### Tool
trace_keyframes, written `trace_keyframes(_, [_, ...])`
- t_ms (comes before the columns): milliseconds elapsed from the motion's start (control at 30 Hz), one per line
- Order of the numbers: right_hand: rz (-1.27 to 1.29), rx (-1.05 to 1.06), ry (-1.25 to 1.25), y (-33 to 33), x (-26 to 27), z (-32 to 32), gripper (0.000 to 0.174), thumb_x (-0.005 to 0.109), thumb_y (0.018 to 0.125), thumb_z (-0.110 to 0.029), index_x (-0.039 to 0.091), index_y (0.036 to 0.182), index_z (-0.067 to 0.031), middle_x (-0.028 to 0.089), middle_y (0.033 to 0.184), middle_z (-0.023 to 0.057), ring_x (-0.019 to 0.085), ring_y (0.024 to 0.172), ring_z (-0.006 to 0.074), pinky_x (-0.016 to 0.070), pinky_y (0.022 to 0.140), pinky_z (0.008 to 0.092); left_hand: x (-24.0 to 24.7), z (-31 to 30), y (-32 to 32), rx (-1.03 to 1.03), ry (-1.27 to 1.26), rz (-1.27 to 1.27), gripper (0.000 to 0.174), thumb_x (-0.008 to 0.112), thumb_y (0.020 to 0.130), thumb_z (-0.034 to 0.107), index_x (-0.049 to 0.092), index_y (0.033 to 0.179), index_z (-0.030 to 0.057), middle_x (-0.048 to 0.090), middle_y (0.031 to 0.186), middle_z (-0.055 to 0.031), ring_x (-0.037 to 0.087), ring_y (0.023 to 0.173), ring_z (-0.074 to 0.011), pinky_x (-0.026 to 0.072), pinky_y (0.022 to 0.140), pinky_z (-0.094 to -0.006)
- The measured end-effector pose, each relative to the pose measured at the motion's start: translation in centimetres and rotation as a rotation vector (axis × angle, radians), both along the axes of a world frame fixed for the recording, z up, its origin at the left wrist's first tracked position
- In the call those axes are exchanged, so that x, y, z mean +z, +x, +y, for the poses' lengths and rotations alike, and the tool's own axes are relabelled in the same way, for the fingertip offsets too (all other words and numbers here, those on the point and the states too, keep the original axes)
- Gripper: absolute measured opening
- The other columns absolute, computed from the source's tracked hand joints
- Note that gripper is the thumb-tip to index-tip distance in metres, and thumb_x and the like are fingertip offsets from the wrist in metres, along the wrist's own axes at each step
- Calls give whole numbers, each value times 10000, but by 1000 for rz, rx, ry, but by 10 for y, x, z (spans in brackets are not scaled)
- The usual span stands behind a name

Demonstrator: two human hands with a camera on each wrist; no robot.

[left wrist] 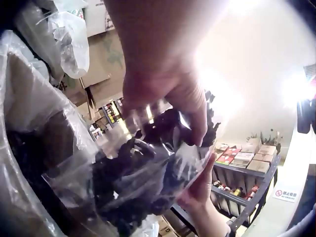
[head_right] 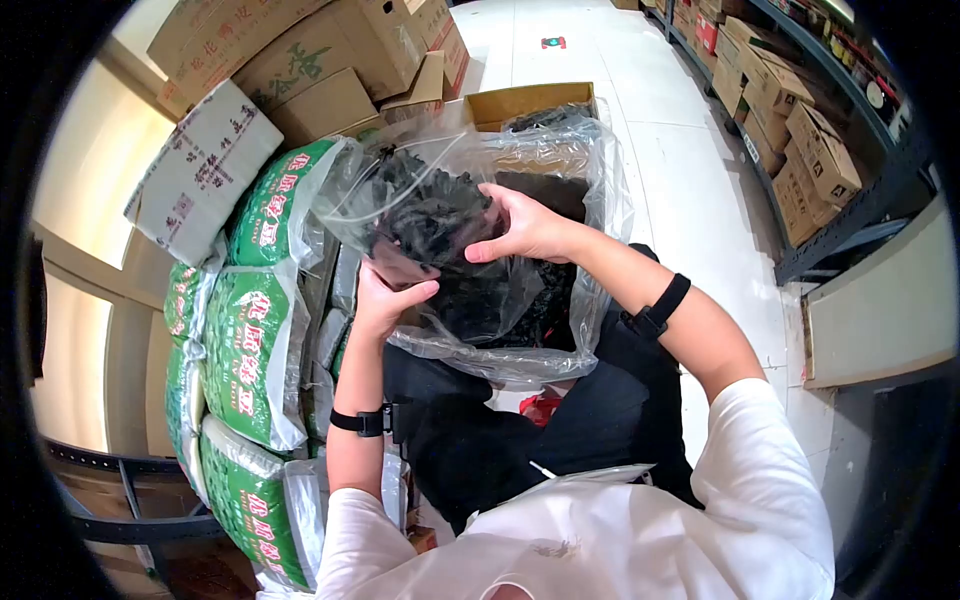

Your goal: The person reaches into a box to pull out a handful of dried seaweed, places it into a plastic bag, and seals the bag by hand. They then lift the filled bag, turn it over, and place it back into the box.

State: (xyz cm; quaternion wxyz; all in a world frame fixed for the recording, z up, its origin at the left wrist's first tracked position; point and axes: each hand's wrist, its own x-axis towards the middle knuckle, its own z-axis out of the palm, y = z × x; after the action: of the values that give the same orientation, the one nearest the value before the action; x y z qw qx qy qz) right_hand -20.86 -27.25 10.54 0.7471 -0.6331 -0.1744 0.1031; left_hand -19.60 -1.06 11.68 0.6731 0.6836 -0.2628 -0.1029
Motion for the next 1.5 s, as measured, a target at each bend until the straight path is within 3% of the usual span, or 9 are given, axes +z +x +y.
trace_keyframes(100, [-129, -23, 107, -11, 19, -1, 829, 856, 732, -103, 387, 1395, 61, 604, 1210, 112, 604, 1016, 144, 487, 877, 268, -1, 2, 2, 23, 141, 8, 357, 858, 619, 22, 698, 918, -88, 698, 706, -80, 677, 770, -152, 532, 821, -311])
trace_keyframes(267, [-49, -107, -96, 1, 2, -5, 741, 899, 691, -236, 523, 1264, 47, 653, 1102, 85, 601, 897, 111, 494, 807, 270, -2, -11, -5, 69, -179, 17, 675, 860, 635, 16, 531, 1223, -26, 634, 1151, -110, 617, 1069, -216, 475, 961, -353])
trace_keyframes(567, [-238, -127, -153, -5, 14, 0, 361, 812, 763, -61, 639, 1071, 11, 721, 984, 63, 658, 911, 113, 516, 830, 290, -13, 4, 5, 53, -129, 157, 645, 812, 701, -22, 503, 1266, -9, 613, 1183, -110, 614, 1055, -211, 478, 940, -350])
trace_keyframes(767, [-220, -184, -443, -7, 26, 1, 548, 859, 731, -285, 627, 1104, 43, 696, 1018, 60, 614, 943, 112, 473, 873, 262, 6, -6, 4, 113, -167, 100, 345, 814, 685, -41, 656, 989, -3, 684, 963, -80, 651, 881, -167, 505, 854, -301])
trace_keyframes(933, [-79, 31, -107, -10, 9, 5, 644, 879, 710, -294, 584, 1171, 45, 669, 1063, 65, 606, 955, 134, 481, 894, 295, -11, 4, 14, 175, -347, 164, 417, 782, 717, -57, 613, 1089, 24, 676, 975, -63, 647, 903, -169, 492, 883, -306])
trace_keyframes(1033, [-120, -150, -406, -3, 11, 2, 620, 887, 702, -261, 596, 1161, 38, 668, 1073, 73, 602, 971, 140, 481, 903, 306, -22, 11, 15, 195, -291, 197, 593, 821, 704, 0, 536, 1224, 35, 636, 1116, -71, 605, 1048, -183, 456, 949, -326])
trace_keyframes(1133, [-135, -205, -44, 6, -8, 5, 617, 876, 718, -259, 599, 1182, 40, 654, 1115, 80, 587, 1007, 146, 465, 905, 302, -31, 25, 22, -84, -342, 207, 868, 896, 653, 141, 400, 1356, 29, 467, 1392, -69, 438, 1292, -210, 364, 1065, -350])
trace_keyframes(1400, [-64, 39, 126, -7, -3, 14, 809, 859, 742, -162, 400, 1383, 17, 548, 1343, 103, 529, 1211, 177, 423, 1035, 318, -23, 5, 7, 95, -133, 223, 679, 814, 711, 15, 463, 1291, 0, 598, 1204, -119, 606, 1067, -227, 463, 974, -360])
trace_keyframes(1500, [-52, -12, -147, -22, 12, 11, 424, 846, 746, -120, 633, 1078, 36, 663, 1095, 73, 607, 954, 120, 490, 829, 277, -22, 5, 0, 15, -150, 158, 679, 822, 701, 22, 473, 1283, -2, 613, 1182, -116, 607, 1071, -221, 466, 971, -359])
